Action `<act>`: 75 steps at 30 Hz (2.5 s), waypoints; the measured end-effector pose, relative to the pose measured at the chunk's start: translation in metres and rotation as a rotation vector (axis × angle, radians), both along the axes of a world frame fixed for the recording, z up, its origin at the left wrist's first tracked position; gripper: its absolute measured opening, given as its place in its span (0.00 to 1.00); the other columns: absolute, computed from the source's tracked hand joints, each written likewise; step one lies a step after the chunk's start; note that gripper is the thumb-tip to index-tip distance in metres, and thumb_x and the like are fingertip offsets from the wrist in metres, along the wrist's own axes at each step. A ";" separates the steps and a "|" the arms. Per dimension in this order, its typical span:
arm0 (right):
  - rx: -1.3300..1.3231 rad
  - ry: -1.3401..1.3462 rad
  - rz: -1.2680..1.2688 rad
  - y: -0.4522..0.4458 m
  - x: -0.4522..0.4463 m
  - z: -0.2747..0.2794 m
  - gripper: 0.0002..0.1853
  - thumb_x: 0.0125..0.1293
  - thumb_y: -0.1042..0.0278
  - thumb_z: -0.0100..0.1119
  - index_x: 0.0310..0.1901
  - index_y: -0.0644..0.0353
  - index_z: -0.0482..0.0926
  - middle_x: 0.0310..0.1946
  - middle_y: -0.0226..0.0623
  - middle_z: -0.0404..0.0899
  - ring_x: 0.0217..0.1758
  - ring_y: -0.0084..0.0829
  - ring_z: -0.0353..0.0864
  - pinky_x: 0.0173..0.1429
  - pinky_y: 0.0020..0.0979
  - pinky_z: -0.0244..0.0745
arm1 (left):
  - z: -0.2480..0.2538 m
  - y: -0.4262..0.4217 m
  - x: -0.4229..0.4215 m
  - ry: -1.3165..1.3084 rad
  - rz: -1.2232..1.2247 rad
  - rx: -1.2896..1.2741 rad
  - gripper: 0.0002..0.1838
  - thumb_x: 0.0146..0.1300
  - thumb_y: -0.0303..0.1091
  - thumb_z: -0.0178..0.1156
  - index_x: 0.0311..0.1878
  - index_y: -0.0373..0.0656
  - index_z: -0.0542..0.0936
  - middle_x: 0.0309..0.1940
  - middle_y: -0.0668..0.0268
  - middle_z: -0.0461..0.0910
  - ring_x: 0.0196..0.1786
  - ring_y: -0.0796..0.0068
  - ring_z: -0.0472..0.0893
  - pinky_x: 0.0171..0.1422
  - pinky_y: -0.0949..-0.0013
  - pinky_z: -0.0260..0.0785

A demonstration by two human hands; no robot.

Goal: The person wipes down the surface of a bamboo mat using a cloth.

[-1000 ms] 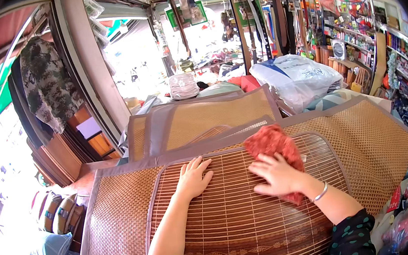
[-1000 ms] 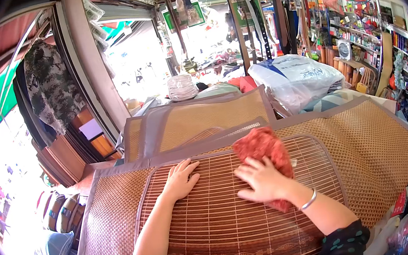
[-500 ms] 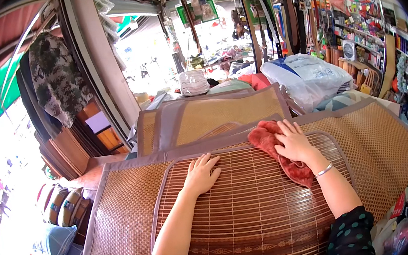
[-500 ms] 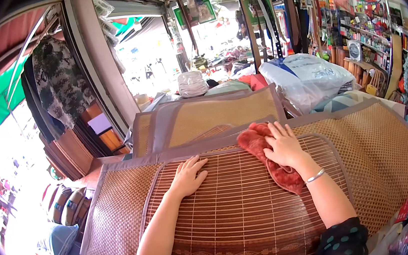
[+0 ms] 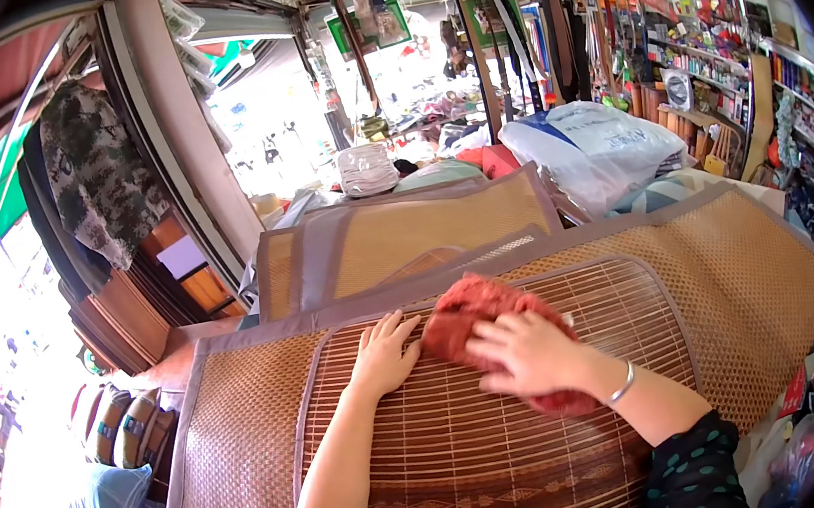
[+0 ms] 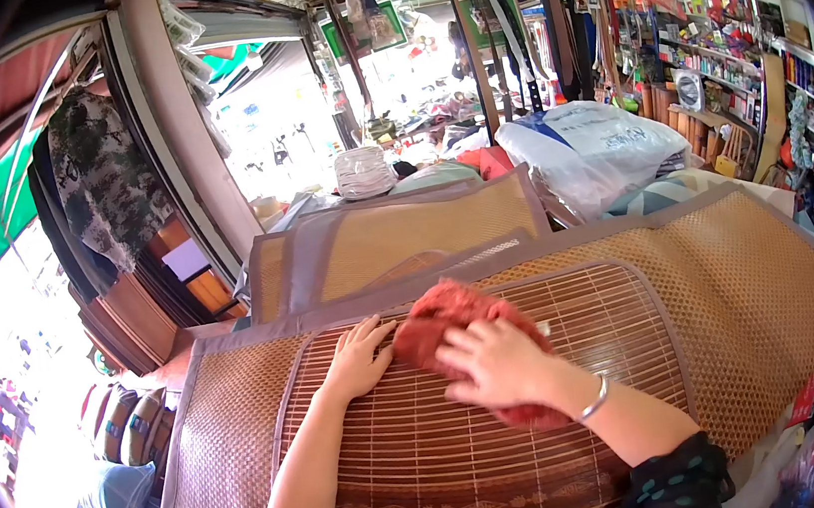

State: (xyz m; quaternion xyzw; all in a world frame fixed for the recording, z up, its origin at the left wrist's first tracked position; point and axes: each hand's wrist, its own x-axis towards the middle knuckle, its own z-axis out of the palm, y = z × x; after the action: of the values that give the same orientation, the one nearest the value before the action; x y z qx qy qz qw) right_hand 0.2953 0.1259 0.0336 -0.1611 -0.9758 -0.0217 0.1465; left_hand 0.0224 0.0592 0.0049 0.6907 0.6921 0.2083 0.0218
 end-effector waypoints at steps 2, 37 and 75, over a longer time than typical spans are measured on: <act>0.045 -0.009 -0.198 0.038 0.008 0.000 0.32 0.67 0.38 0.52 0.64 0.53 0.74 0.65 0.40 0.71 0.63 0.47 0.71 0.65 0.48 0.67 | 0.003 -0.001 0.002 0.017 0.019 -0.024 0.27 0.70 0.46 0.53 0.70 0.51 0.71 0.74 0.54 0.63 0.78 0.54 0.58 0.81 0.51 0.46; -0.076 0.274 -0.180 0.027 0.035 0.002 0.13 0.59 0.59 0.61 0.43 0.54 0.85 0.43 0.39 0.79 0.46 0.42 0.79 0.52 0.41 0.77 | 0.001 0.001 0.001 0.021 0.002 -0.013 0.27 0.70 0.49 0.53 0.69 0.52 0.72 0.73 0.54 0.64 0.78 0.56 0.58 0.81 0.50 0.46; -0.082 0.415 -0.627 0.091 0.083 -0.010 0.14 0.60 0.58 0.60 0.44 0.54 0.86 0.45 0.39 0.79 0.51 0.42 0.79 0.55 0.42 0.78 | 0.000 0.000 0.000 0.028 0.005 0.010 0.26 0.71 0.48 0.53 0.70 0.51 0.72 0.73 0.53 0.65 0.77 0.55 0.59 0.81 0.51 0.46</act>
State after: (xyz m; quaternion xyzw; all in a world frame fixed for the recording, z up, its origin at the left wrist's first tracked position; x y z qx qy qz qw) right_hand 0.3783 0.2169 0.0237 -0.4587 -0.8286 0.0067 0.3209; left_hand 0.0227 0.0591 0.0047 0.6920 0.6930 0.2019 0.0082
